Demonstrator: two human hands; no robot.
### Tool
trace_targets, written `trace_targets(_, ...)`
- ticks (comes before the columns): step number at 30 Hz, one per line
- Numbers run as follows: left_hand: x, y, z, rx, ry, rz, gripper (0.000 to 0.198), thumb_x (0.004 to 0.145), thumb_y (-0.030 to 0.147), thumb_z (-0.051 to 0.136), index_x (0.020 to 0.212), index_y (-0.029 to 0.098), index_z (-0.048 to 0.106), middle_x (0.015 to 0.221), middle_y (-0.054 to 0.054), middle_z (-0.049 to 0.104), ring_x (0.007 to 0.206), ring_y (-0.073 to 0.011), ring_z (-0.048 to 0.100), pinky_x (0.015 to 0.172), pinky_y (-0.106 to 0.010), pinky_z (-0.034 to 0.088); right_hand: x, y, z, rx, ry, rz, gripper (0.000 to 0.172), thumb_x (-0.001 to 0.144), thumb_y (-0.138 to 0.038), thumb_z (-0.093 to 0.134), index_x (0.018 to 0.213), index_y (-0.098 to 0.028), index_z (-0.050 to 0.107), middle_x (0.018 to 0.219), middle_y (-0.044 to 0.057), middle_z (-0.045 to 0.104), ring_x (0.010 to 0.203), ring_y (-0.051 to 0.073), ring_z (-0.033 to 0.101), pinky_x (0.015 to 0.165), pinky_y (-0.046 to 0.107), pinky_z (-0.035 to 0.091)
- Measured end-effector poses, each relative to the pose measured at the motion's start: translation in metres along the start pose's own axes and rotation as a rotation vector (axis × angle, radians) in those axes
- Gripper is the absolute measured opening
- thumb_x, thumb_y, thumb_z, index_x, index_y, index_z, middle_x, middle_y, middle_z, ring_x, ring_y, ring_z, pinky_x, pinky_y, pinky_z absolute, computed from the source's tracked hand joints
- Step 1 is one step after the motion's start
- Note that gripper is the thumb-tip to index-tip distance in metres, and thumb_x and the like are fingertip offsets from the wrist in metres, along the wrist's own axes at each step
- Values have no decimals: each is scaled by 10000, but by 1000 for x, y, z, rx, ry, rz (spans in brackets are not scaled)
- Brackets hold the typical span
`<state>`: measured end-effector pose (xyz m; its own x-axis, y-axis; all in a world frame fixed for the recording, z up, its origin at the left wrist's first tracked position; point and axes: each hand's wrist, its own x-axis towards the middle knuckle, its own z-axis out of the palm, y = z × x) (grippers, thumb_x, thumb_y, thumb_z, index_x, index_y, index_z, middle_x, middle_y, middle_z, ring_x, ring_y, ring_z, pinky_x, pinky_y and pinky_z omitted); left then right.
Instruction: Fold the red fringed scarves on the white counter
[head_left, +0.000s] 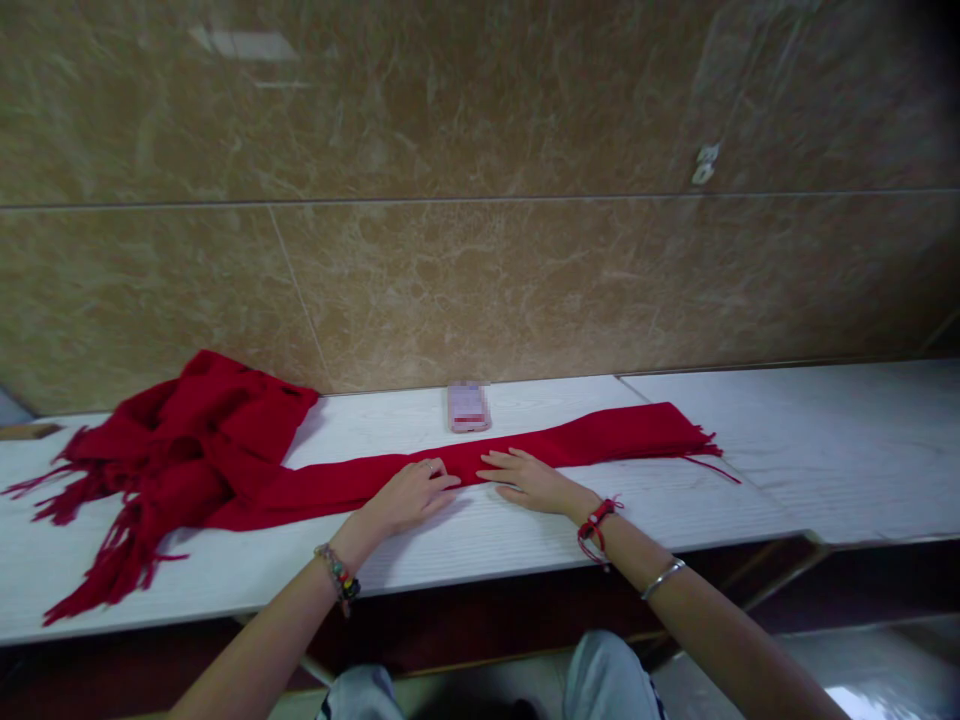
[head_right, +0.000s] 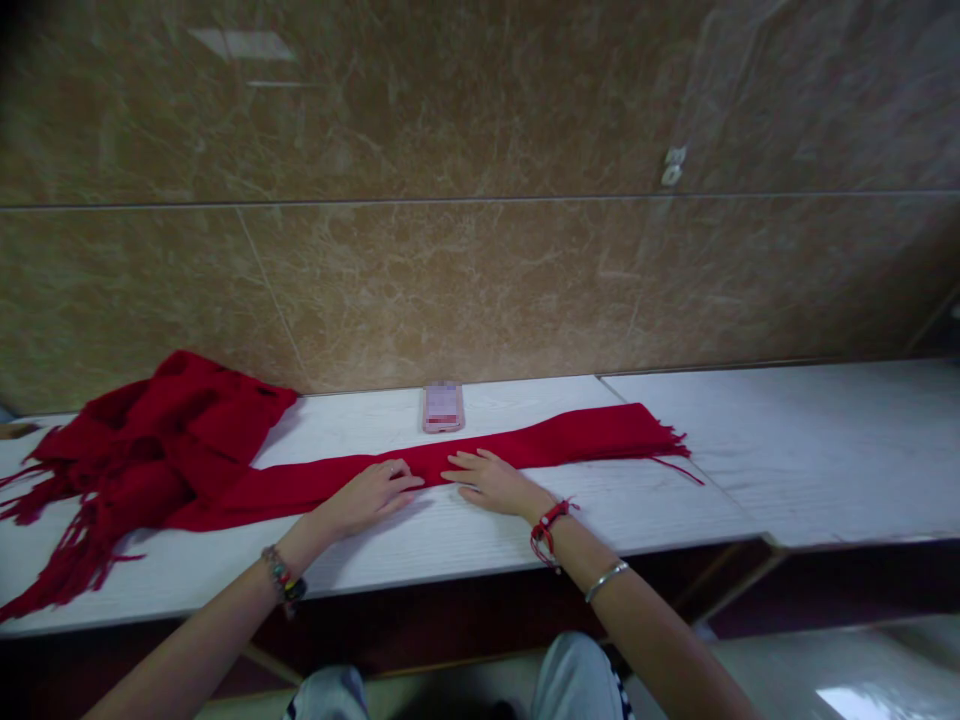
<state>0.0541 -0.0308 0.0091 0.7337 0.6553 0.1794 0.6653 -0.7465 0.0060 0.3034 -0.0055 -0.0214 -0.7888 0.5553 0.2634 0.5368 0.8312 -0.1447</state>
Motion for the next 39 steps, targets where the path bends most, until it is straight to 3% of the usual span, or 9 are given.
trace_targets(4, -8, 6, 7, 75, 3, -237, 363, 892, 393, 333, 1129, 204, 533, 1042, -94, 521, 944, -203, 507, 788, -350, 430, -1, -2, -3, 0, -52, 33, 399, 893, -289, 381, 1292, -283, 398, 1371, 67, 365, 1271, 187, 284, 1026, 455, 211)
trace_targets(9, -31, 12, 16, 264, 42, -634, 481, 849, 509, 340, 1167, 193, 513, 1158, -191, 477, 998, -339, 481, 701, -498, 433, -2, -2, -4, 6, -63, 48, 406, 898, -308, 361, 1302, -278, 383, 1374, 56, 363, 1280, 194, 264, 1030, 463, 194)
trace_targets(14, -31, 22, 2, 293, -82, -869, 536, 852, 524, 300, 1174, 158, 522, 1169, -239, 492, 1019, -408, 479, 682, -537, 426, 5, -5, -2, 39, 13, 77, 383, 899, -320, 358, 1262, -240, 449, 1329, 65, 428, 1260, 184, 306, 1040, 435, 201)
trace_targets(17, -10, 29, -1, 321, -76, -760, 424, 884, 409, 293, 1168, 205, 534, 1253, -158, 479, 1176, -355, 385, 864, -538, 358, 18, -14, 0, 23, 45, 116, 418, 906, -351, 330, 1293, -217, 411, 1357, 71, 388, 1279, 186, 266, 1047, 417, 189)
trace_targets(21, 13, 24, 12, 214, -65, -588, 418, 900, 276, 240, 1276, 236, 418, 1398, -64, 327, 1282, -232, 269, 1004, -469, 268, 28, -24, 4, -37, -51, 170, 479, 902, -446, 278, 1343, -264, 316, 1411, 53, 291, 1304, 227, 193, 1036, 485, 161)
trace_targets(25, 11, 13, 24, 74, -150, -683, 457, 899, 349, 218, 1352, 304, 259, 1448, -36, 193, 1306, -330, 155, 927, -650, 231, 8, -7, 3, -94, -88, 316, 533, 893, -511, 206, 1366, -269, 258, 1426, 78, 249, 1304, 278, 172, 1005, 559, 155)
trace_targets(31, 10, 14, 22, 60, -185, -804, 493, 883, 385, 230, 1365, 281, 234, 1457, -71, 130, 1292, -399, 117, 881, -705, 212, -35, 34, -4, -203, -96, 605, 694, 852, -593, 214, 1362, -128, 285, 1405, 194, 239, 1288, 341, 184, 987, 530, 227)
trace_targets(36, 22, 20, 18, 84, -185, -628, 507, 860, 233, 255, 1356, 127, 268, 1442, -102, 173, 1317, -266, 152, 1016, -549, 189, -31, 35, -5, -268, -23, 540, 668, 877, -545, 190, 1356, -89, 286, 1400, 204, 248, 1294, 328, 176, 998, 527, 212)
trace_targets(39, 20, 21, 15, 27, -219, -548, 489, 881, 259, 233, 1367, 207, 236, 1445, -41, 186, 1319, -248, 150, 1016, -545, 193, -28, 36, 0, -261, -52, 579, 643, 870, -553, 211, 1366, -149, 275, 1415, 169, 235, 1288, 350, 177, 975, 568, 218)
